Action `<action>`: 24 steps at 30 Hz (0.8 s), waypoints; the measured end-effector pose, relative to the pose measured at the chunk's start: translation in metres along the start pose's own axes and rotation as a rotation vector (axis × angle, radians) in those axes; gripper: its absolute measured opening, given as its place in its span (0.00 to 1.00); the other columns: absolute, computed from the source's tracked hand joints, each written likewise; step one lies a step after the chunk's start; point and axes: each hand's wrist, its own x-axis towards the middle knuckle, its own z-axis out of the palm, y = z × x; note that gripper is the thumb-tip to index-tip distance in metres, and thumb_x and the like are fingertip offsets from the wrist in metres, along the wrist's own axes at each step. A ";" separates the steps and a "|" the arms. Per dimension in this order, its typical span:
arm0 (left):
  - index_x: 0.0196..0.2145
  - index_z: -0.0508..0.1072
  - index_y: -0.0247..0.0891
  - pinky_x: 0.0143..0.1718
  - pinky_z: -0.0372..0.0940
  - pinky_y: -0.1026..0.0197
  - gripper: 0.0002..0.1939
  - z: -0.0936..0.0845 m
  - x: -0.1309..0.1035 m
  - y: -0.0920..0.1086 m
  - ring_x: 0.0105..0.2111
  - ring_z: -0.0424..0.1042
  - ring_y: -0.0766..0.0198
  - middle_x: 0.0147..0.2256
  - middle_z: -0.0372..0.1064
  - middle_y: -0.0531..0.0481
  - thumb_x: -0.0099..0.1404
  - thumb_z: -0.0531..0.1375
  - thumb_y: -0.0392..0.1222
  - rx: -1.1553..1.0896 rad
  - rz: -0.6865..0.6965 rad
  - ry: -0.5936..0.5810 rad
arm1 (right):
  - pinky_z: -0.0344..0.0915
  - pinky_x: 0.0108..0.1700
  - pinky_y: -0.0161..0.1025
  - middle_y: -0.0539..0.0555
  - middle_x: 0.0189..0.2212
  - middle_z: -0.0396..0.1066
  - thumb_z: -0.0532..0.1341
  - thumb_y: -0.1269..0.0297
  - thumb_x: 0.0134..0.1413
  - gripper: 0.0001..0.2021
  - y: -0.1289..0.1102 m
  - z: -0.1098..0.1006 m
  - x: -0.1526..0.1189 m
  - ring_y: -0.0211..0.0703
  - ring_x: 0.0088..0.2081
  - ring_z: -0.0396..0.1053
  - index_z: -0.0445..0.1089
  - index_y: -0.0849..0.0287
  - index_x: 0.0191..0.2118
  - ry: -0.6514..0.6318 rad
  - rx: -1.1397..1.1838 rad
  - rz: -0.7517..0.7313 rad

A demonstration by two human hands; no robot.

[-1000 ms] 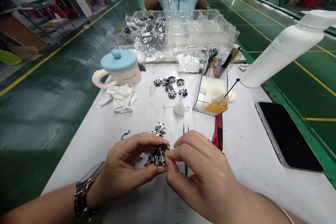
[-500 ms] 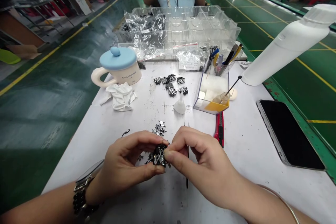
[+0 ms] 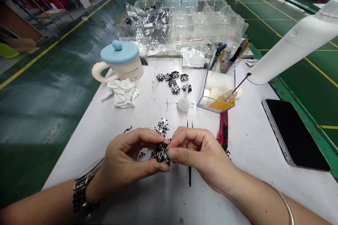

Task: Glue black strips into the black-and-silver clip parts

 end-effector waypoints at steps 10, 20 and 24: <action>0.32 0.75 0.31 0.32 0.73 0.64 0.18 0.000 0.002 0.003 0.29 0.76 0.60 0.29 0.77 0.44 0.42 0.73 0.32 0.035 0.005 0.027 | 0.66 0.34 0.31 0.51 0.29 0.69 0.64 0.70 0.53 0.04 0.003 -0.002 -0.002 0.34 0.33 0.68 0.75 0.53 0.33 0.030 -0.364 -0.340; 0.35 0.77 0.34 0.36 0.74 0.66 0.18 0.002 0.002 0.001 0.32 0.77 0.63 0.34 0.76 0.47 0.43 0.71 0.27 -0.132 -0.075 0.057 | 0.66 0.32 0.33 0.52 0.29 0.66 0.55 0.79 0.54 0.09 -0.003 0.006 -0.007 0.36 0.32 0.67 0.69 0.59 0.37 0.036 -0.806 -0.674; 0.37 0.79 0.37 0.35 0.74 0.70 0.17 0.002 0.007 0.003 0.31 0.75 0.69 0.37 0.73 0.50 0.47 0.69 0.27 -0.303 -0.173 0.070 | 0.67 0.33 0.36 0.56 0.32 0.67 0.53 0.81 0.53 0.15 -0.004 0.009 -0.008 0.40 0.36 0.66 0.69 0.61 0.44 0.097 -1.021 -0.831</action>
